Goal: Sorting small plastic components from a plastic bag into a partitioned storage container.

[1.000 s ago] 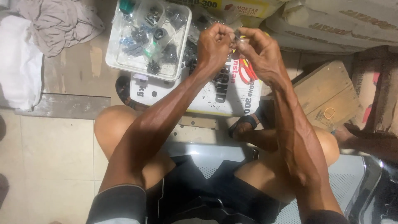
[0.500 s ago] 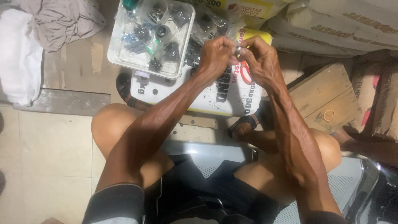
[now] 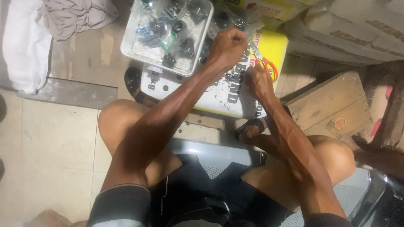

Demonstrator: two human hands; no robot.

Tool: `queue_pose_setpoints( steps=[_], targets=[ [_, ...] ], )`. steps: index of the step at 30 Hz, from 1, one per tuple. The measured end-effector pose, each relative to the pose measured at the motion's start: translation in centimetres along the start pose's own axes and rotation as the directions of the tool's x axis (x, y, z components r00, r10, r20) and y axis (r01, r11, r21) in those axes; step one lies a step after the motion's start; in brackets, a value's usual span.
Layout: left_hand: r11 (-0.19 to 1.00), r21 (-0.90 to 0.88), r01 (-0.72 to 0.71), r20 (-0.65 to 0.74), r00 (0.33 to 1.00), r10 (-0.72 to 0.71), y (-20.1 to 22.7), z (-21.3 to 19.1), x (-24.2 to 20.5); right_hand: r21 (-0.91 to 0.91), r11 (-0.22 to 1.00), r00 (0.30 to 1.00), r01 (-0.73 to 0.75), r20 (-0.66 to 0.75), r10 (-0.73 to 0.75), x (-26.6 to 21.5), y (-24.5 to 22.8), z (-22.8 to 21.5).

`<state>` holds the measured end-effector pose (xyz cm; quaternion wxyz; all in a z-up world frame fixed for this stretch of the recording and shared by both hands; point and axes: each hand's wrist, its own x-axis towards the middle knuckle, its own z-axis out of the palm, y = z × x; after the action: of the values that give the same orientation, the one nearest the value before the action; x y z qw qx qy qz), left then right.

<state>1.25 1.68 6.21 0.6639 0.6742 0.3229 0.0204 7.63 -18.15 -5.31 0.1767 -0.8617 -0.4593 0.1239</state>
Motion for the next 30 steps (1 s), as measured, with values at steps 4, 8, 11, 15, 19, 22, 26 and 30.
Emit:
queue_pose_setpoints(
  steps=[4,8,11,15,19,22,26,30],
  targets=[
    [0.998,0.041,0.045,0.052,0.998,-0.048,0.3,0.0,0.1,-0.094,0.974,0.966,0.207,-0.14,-0.219,1.5,-2.4,-1.0],
    [0.998,0.048,0.049,0.079,0.995,-0.052,-0.2,0.7,0.3,0.029,0.98,0.98,0.197,-0.034,-0.196,1.5,-3.3,-0.4],
    [0.998,0.053,0.024,0.087,0.996,-0.028,-0.8,0.4,0.5,0.025,0.977,0.977,0.211,-0.013,-0.211,1.3,-2.7,0.2],
    [0.986,0.132,-0.107,0.084,0.992,0.096,-1.3,-0.6,0.3,0.226,0.974,0.992,-0.022,0.125,-0.006,1.6,-4.5,-3.9],
    [0.907,0.39,-0.159,0.19,0.978,0.09,1.6,-1.2,-2.5,0.398,0.889,0.968,-0.227,0.193,0.161,0.5,-6.7,-10.9],
    [0.913,0.379,-0.153,0.357,0.934,0.008,2.3,-0.7,-3.8,0.737,0.669,0.995,-0.1,0.094,0.045,-0.5,-7.1,-13.9],
    [0.815,0.193,-0.547,0.426,0.795,0.432,-0.2,0.0,-1.6,0.896,0.414,0.978,-0.162,0.091,0.187,-1.0,-7.4,-16.2],
    [0.85,0.202,-0.487,0.326,0.852,0.41,0.4,-0.4,-1.4,0.846,0.488,0.929,-0.215,0.024,0.369,-0.3,-9.2,-17.0]
  ],
)
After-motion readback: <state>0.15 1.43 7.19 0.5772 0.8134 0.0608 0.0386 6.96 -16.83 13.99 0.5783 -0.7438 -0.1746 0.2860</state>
